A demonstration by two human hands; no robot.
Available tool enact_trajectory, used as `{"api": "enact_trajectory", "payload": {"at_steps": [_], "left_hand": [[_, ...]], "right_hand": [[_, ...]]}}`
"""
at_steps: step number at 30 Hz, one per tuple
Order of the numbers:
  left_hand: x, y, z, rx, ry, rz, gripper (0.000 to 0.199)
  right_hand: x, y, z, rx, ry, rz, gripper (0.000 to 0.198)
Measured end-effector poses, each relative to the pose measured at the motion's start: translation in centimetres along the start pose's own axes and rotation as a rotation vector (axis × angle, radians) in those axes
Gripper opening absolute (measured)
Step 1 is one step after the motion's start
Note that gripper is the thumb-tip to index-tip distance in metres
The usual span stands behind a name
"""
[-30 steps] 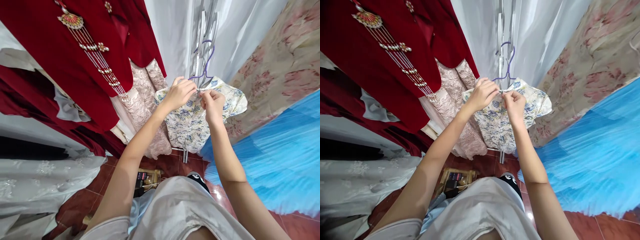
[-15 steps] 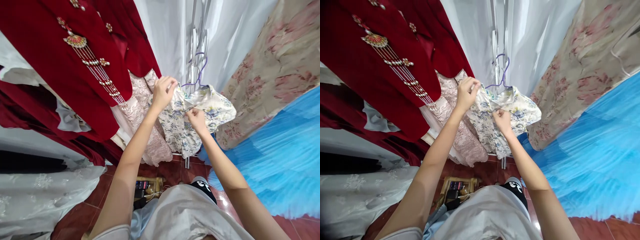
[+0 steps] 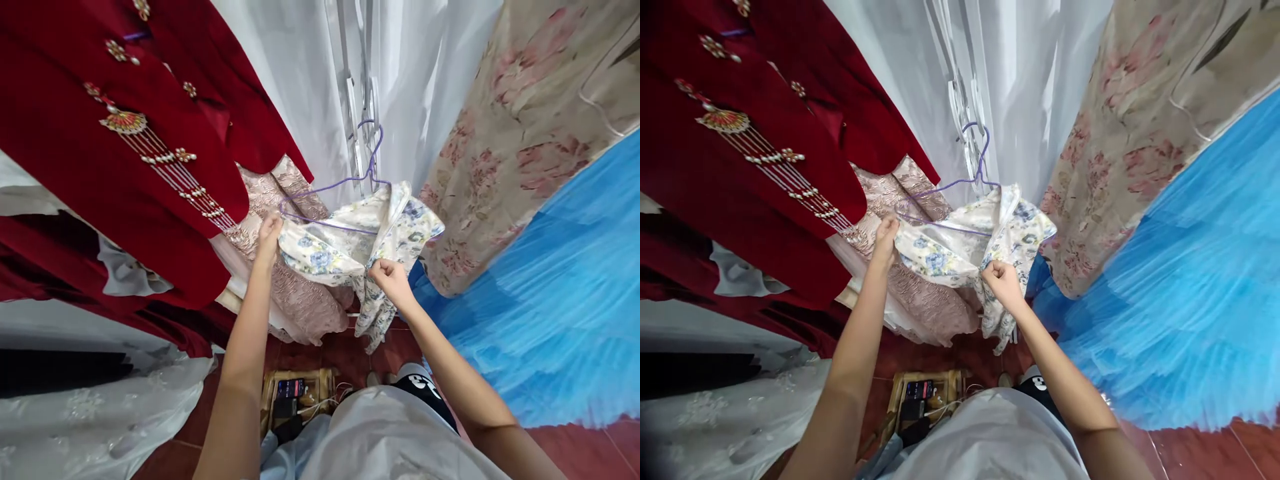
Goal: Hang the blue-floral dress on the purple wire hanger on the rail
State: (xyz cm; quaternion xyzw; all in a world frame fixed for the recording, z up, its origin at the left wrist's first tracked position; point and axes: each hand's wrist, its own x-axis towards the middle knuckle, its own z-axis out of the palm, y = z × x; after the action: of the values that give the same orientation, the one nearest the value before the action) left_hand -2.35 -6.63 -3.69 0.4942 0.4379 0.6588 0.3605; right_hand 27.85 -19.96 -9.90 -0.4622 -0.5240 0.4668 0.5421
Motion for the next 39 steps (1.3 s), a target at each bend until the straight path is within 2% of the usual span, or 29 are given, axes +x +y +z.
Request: {"api": "enact_trajectory", "payload": {"at_steps": [3,7,9,11,14,15,16,18,19,20,23,25,29,32,34,37,39], "left_hand": [[-4.7,-2.7,0.5,-0.058,0.131,-0.110,0.040],[-10.4,-4.7,2.6,-0.050,0.114,-0.151,0.042],[-13.0,-4.7,4.4,0.040,0.010,-0.133,0.037],[-15.4,-4.3,6.9,0.181,-0.157,-0.091,0.027],[-18.7,-3.5,10.9,0.322,-0.461,-0.091,0.017],[-19.6,-3.5,12.1,0.335,-0.552,-0.110,0.016],[-20.4,-3.5,13.0,0.338,-0.624,-0.133,0.016],[-21.5,-3.9,14.2,0.309,-0.698,-0.199,0.015],[-21.8,-4.1,14.4,0.285,-0.707,-0.245,0.014],[-22.1,-4.4,14.4,0.259,-0.714,-0.300,0.018],[-22.7,-5.2,13.5,0.183,-0.786,-0.498,0.041],[-23.5,-5.8,12.6,0.177,-0.843,-0.584,0.050],[-25.7,-8.0,10.9,0.391,-0.866,-0.573,0.051],[-27.9,-9.7,9.8,0.535,-0.876,-0.513,0.056],[-29.7,-10.5,9.4,0.543,-0.897,-0.547,0.056],[-32.1,-10.7,9.4,0.414,-0.908,-0.666,0.057],[-32.9,-9.9,9.7,0.307,-0.925,-0.722,0.059]], "right_hand": [[-0.6,1.9,-0.6,-0.017,-0.013,0.017,0.023],[-1.5,5.3,-2.0,-0.089,-0.063,0.111,0.030],[-2.2,6.8,-2.8,-0.137,-0.103,0.143,0.031],[-3.0,7.6,-3.6,-0.194,-0.173,0.109,0.026],[-4.0,7.5,-4.6,-0.223,-0.285,-0.045,0.076],[-4.1,7.2,-4.9,-0.206,-0.301,-0.083,0.078],[-4.2,7.0,-5.2,-0.179,-0.314,-0.097,0.070],[-4.3,6.4,-5.9,-0.124,-0.356,-0.058,0.039],[-4.4,6.2,-6.4,-0.105,-0.381,-0.018,0.027],[-4.5,6.0,-7.0,-0.095,-0.400,0.019,0.025],[-5.2,5.3,-9.0,-0.102,-0.370,0.081,0.034],[-6.0,4.6,-10.5,-0.075,-0.335,0.112,0.037],[-7.4,3.9,-14.0,0.042,-0.263,0.194,0.040],[-7.8,4.4,-17.2,0.194,-0.079,0.240,0.039],[-7.7,4.8,-19.1,0.350,0.091,0.254,0.038],[-7.2,4.8,-20.8,0.501,0.277,0.273,0.040],[-6.9,4.5,-21.1,0.511,0.306,0.305,0.041]]}}
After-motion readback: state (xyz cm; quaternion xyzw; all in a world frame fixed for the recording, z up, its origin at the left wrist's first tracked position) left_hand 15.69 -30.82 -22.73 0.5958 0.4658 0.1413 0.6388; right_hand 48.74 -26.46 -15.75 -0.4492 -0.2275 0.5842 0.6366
